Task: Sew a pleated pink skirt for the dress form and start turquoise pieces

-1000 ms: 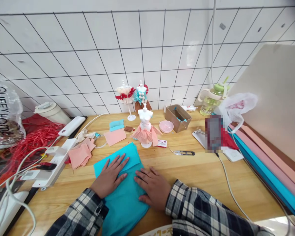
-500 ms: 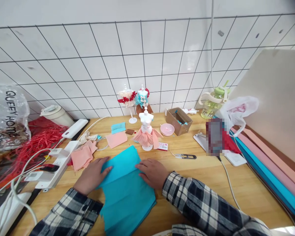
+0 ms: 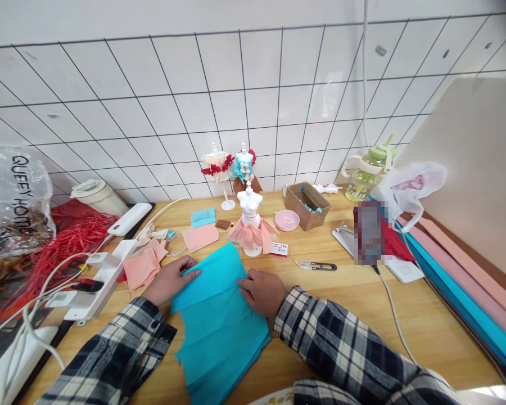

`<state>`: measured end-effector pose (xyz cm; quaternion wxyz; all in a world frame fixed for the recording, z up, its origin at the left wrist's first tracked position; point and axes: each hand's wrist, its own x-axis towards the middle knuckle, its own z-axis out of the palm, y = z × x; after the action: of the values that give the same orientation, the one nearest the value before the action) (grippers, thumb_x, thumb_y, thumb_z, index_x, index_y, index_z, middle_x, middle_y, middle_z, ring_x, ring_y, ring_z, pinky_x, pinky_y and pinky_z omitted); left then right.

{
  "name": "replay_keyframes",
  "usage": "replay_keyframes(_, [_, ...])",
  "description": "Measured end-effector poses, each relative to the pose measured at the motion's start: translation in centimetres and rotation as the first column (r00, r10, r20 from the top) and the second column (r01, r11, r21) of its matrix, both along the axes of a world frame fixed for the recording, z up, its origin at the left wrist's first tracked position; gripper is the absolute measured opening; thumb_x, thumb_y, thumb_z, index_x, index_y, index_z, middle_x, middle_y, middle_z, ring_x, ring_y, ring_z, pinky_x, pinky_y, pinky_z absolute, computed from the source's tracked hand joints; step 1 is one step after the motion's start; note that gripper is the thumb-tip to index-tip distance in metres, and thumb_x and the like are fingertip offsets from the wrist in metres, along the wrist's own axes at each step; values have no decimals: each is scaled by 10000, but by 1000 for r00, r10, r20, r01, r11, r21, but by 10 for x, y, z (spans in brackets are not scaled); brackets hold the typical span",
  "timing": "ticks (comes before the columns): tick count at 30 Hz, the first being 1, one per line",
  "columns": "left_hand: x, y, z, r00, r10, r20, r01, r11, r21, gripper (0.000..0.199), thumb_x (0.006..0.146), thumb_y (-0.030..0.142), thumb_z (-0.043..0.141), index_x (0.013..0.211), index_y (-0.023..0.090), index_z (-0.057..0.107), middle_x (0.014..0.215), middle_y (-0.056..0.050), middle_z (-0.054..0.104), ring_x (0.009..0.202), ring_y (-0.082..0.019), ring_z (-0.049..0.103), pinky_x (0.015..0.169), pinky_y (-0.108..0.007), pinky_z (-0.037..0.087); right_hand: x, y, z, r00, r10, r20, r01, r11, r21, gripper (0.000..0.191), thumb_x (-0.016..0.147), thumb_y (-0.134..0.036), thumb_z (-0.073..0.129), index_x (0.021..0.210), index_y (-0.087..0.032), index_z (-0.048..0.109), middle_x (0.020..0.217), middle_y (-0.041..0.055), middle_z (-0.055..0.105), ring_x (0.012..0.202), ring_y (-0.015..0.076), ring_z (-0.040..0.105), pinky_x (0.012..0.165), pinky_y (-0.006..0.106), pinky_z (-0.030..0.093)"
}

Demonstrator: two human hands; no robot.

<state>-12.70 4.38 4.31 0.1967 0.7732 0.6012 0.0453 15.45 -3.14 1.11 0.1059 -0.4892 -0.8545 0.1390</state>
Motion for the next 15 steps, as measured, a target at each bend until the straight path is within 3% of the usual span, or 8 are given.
replay_keyframes(2, [6, -3, 5, 997, -48, -68, 59, 984, 168, 370, 865, 504, 468, 1015, 198, 612, 999, -84, 685, 912, -247, 630, 785, -352, 482, -1, -1, 0, 999, -35, 12, 36, 999, -10, 353, 970, -362, 330, 1172, -266, 602, 990, 72, 624, 825, 190, 611, 664, 295, 439])
replay_keyframes(5, [25, -23, 6, 947, -247, -203, 310, 869, 385, 336, 914, 428, 458, 1062, 195, 649, 1087, -127, 674, 1011, -274, 609, 901, -426, 449, 1, 2, -4, 997, -68, -46, 66, 997, -32, 332, 961, -350, 364, 1181, -253, 593, 982, 64, 644, 850, 189, 620, 695, 293, 443])
replay_keyframes(8, [50, -59, -6, 842, -481, -243, 538, 782, 314, 288, 934, 389, 451, 955, 232, 691, 968, -81, 703, 940, -245, 634, 851, -412, 496, 5, 7, -7, 986, -129, -101, 125, 991, -52, 356, 928, -370, 443, 1248, -250, 540, 990, 52, 662, 857, 191, 629, 709, 292, 448])
replay_keyframes(12, [64, -96, -26, 839, -506, -200, 544, 787, 290, 349, 908, 412, 505, 1192, 239, 610, 1298, -107, 594, 1149, -287, 564, 958, -459, 480, 9, 12, -7, 994, -80, -69, 77, 996, -43, 329, 897, -422, 499, 1177, -277, 592, 1017, 42, 647, 855, 194, 628, 667, 283, 444])
replay_keyframes(15, [54, -100, -30, 812, -550, -196, 584, 766, 268, 373, 916, 392, 497, 1256, 258, 570, 1446, -99, 457, 1258, -307, 487, 1009, -482, 451, 8, 14, -6, 999, -32, -31, 31, 998, -46, 287, 940, -402, 429, 1071, -283, 656, 983, 38, 637, 851, 175, 616, 678, 276, 442])
